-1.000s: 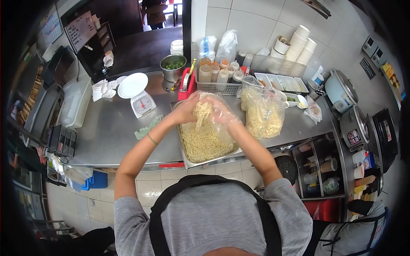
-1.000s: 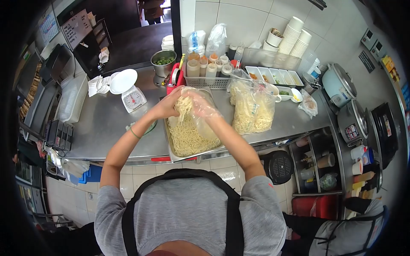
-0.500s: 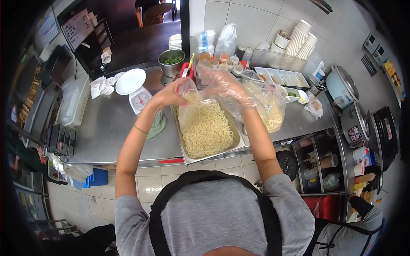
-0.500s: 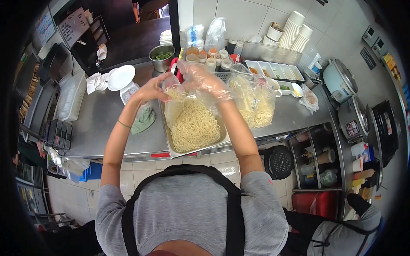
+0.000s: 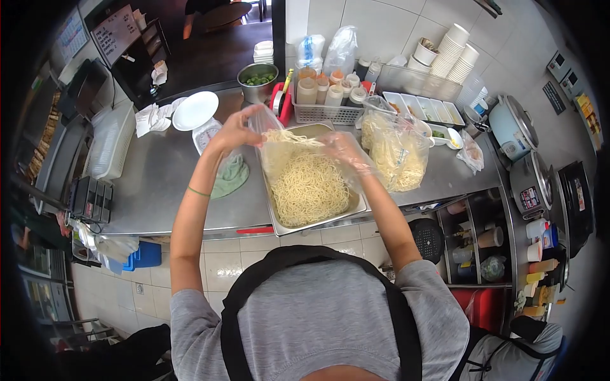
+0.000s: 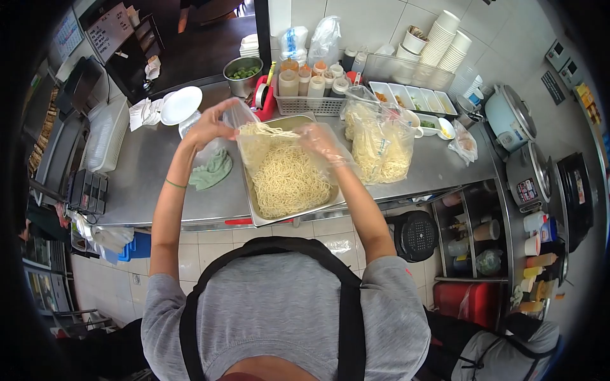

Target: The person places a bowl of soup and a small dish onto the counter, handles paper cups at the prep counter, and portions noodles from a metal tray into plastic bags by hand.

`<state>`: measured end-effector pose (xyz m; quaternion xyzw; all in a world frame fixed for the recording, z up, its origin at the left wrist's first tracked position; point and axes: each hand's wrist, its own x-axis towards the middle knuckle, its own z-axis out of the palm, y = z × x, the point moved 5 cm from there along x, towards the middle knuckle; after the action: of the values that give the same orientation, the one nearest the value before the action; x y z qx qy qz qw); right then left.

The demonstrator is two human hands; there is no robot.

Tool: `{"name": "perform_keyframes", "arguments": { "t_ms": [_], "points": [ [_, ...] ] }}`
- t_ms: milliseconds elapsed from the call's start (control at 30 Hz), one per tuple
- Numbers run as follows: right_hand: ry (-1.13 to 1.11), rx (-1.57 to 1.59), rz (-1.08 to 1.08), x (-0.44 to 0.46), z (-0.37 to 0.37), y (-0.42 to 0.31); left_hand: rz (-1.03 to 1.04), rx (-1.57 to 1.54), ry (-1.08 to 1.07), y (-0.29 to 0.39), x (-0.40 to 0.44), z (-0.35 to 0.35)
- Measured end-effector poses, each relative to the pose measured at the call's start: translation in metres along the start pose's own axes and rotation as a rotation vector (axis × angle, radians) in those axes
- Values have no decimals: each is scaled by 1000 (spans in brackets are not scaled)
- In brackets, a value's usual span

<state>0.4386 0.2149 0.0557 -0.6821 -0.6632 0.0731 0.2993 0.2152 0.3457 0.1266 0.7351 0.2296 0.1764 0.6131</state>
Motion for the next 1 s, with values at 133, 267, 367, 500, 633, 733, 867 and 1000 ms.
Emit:
{"name": "perform_keyframes", "arguments": {
  "t_ms": [133, 267, 367, 500, 633, 733, 867, 1000],
  "points": [
    [-71, 138, 287, -24, 15, 36, 152, -75, 39, 59, 2, -11],
    [-224, -266, 78, -21, 28, 43, 300, -99, 67, 119, -11, -24],
    [-195, 239, 50, 3, -13, 16, 313, -24, 31, 129, -12, -25],
    [3, 986, -59, 50, -114, -69, 128, -8, -29, 93, -1, -11],
    [117, 1161, -298, 102, -172, -140, 32, 56, -38, 44, 9, 9],
    [23, 1293, -388, 119, -172, -161, -24, 64, -54, 10, 15, 21],
    [-92, 918, -301, 105, -135, -160, -71, 27, -24, -8, 17, 25],
    [-561, -188, -357, 85, -49, -121, -59, 23, -42, 4, 14, 26]
  ]
}}
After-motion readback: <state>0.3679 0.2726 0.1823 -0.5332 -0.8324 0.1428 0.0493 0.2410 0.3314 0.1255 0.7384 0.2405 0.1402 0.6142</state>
